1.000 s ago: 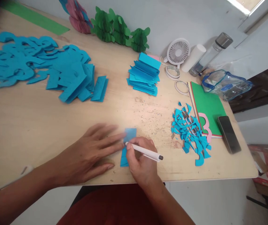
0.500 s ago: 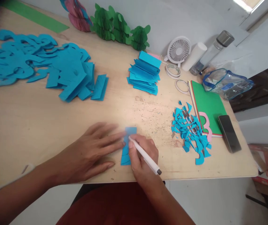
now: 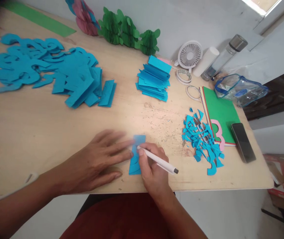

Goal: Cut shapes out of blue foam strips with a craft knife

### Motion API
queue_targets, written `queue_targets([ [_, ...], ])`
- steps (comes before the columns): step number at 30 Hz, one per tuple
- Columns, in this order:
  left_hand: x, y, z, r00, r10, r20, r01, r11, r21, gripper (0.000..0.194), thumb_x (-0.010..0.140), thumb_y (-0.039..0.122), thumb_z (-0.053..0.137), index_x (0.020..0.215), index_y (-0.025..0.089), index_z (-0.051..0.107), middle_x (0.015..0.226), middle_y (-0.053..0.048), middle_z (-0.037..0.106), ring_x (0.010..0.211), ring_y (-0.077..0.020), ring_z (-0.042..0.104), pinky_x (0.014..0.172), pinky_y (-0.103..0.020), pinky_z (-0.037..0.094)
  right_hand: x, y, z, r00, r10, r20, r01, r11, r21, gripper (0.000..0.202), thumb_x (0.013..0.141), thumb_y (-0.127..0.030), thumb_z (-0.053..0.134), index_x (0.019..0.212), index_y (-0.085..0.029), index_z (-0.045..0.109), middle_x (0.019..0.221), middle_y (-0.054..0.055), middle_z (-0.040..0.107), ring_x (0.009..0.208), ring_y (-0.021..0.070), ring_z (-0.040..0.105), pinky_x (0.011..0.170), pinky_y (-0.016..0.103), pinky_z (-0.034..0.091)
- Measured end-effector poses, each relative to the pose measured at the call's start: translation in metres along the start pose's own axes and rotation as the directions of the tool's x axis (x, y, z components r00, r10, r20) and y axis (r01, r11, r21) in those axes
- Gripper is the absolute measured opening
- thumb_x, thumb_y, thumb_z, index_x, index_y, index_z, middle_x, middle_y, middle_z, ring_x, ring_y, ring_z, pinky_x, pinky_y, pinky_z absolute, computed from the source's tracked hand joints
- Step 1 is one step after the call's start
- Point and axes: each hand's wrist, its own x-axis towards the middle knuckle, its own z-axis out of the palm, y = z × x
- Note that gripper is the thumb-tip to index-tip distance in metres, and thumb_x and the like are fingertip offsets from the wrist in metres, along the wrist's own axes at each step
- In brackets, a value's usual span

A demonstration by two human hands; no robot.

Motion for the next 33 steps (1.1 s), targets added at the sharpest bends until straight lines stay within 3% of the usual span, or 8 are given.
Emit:
queue_targets([
  [8, -0.001, 0.000, 0.000, 1.000, -0.006, 0.005, 0.006, 1.000, -0.011, 0.045, 0.091, 0.045, 0.055, 0.134, 0.031, 0.054, 0.147, -0.001, 0.050, 0.136, -0.0340, 0.039, 0.113, -0.054, 0.024, 0.003, -0.007, 0.004, 0.997, -0.072, -0.020, 0.070, 0.992, -0.102, 0.016, 0.093, -0.028, 0.051, 0.085, -0.023, 0.064, 0.078, 0.001, 0.071, 0.077, 0.0182, 0.067, 0.074, 0.035, 0.049],
  [33, -0.001, 0.000, 0.002, 1.000, -0.007, 0.010, 0.007, 1.000, 0.012, 0.044, 0.092, 0.043, 0.052, 0.134, 0.030, 0.054, 0.147, -0.001, 0.050, 0.136, -0.0342, 0.036, 0.113, -0.055, 0.023, 0.005, -0.010, 0.002, 0.993, -0.120, -0.001, 0.118, 0.975, -0.187, 0.017, 0.094, -0.025, 0.048, 0.084, -0.023, 0.062, 0.076, 0.000, 0.072, 0.074, 0.0177, 0.066, 0.071, 0.034, 0.045],
])
